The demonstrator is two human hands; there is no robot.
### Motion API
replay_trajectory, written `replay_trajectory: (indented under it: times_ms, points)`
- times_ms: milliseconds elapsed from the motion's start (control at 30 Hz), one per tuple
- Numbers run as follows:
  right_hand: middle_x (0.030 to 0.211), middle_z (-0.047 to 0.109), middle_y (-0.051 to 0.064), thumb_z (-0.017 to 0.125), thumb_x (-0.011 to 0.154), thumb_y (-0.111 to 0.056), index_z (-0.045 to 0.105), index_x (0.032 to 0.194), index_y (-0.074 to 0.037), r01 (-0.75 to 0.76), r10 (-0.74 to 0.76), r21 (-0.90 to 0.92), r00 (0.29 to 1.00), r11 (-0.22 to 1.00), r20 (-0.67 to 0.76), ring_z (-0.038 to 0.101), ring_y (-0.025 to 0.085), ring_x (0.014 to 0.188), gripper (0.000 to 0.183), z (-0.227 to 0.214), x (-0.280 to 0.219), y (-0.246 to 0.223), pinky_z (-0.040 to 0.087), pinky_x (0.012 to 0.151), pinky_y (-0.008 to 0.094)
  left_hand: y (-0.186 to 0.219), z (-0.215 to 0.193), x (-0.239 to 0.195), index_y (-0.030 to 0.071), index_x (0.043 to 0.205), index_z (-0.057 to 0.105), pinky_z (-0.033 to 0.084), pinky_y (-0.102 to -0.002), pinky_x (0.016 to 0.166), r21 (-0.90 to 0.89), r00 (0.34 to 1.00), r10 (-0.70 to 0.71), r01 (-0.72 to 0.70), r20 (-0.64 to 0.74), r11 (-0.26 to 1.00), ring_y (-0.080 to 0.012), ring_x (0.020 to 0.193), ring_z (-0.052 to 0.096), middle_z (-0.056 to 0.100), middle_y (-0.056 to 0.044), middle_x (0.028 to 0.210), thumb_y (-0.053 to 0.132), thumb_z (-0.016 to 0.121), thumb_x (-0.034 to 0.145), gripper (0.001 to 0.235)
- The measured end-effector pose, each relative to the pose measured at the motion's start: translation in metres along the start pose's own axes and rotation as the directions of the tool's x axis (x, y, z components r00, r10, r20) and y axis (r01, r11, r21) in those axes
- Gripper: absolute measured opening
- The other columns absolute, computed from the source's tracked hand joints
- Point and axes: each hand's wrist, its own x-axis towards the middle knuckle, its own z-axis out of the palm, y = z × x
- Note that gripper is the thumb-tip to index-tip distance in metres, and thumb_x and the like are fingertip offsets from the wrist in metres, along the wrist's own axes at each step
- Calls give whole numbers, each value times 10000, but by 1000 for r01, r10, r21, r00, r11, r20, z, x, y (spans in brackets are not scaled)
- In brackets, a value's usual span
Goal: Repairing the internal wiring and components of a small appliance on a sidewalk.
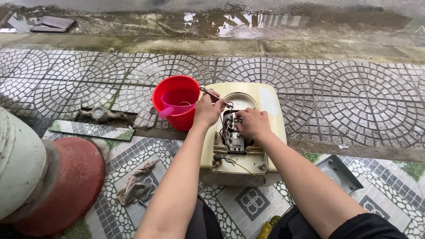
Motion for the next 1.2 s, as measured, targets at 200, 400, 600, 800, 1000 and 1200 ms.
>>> replay_trajectory:
  times_ms: [200,400,600,800,1000,1200]
  points:
    - [986,595,49,694,839,-334,720,1003,-193,64,-125,-303,975,951,-186,621,290,960,217,39,15,-3,463,815,472,-4,-4,-7,87,1097,620,650,-294,794,108,998,23,-29,54,994,-204,773,788,790,-134,962,161,679,943,180]
    - [1041,600,77,606,896,-262,714,1049,-125,81,-120,-274,984,958,-132,617,314,1022,232,45,21,-7,465,811,453,9,-1,-14,111,1054,649,654,-307,827,160,993,-4,-15,116,987,-185,816,790,796,-93,955,154,677,935,130]
    - [1081,600,94,582,884,-304,705,1039,-155,32,-35,-88,999,996,-29,621,344,1084,248,26,15,-3,528,864,465,-9,1,-3,181,1046,643,532,-452,1048,348,982,39,-102,183,932,-291,1132,710,796,-52,1003,243,695,932,140]
    - [1064,600,94,576,937,-303,695,1053,-140,2,-10,-117,998,993,-68,635,325,1073,232,37,16,-4,547,835,445,-19,9,4,218,1042,656,538,-426,1048,360,983,10,-78,186,930,-238,1128,714,799,2,961,282,705,930,138]
    - [1159,596,92,598,930,-272,697,1099,-174,-24,21,42,998,999,59,598,354,1147,220,21,14,-4,536,918,467,-17,8,1,201,1032,663,535,-450,1051,383,973,49,-136,227,914,-286,1142,705,794,-37,1027,279,708,932,135]
    - [1256,601,117,700,897,-304,617,1284,-174,-123,74,314,984,942,161,590,358,1268,417,-3,15,3,530,998,521,-24,12,5,197,1025,655,542,-435,1045,358,969,49,-136,241,924,-260,1130,714,792,-28,1047,229,708,930,114]
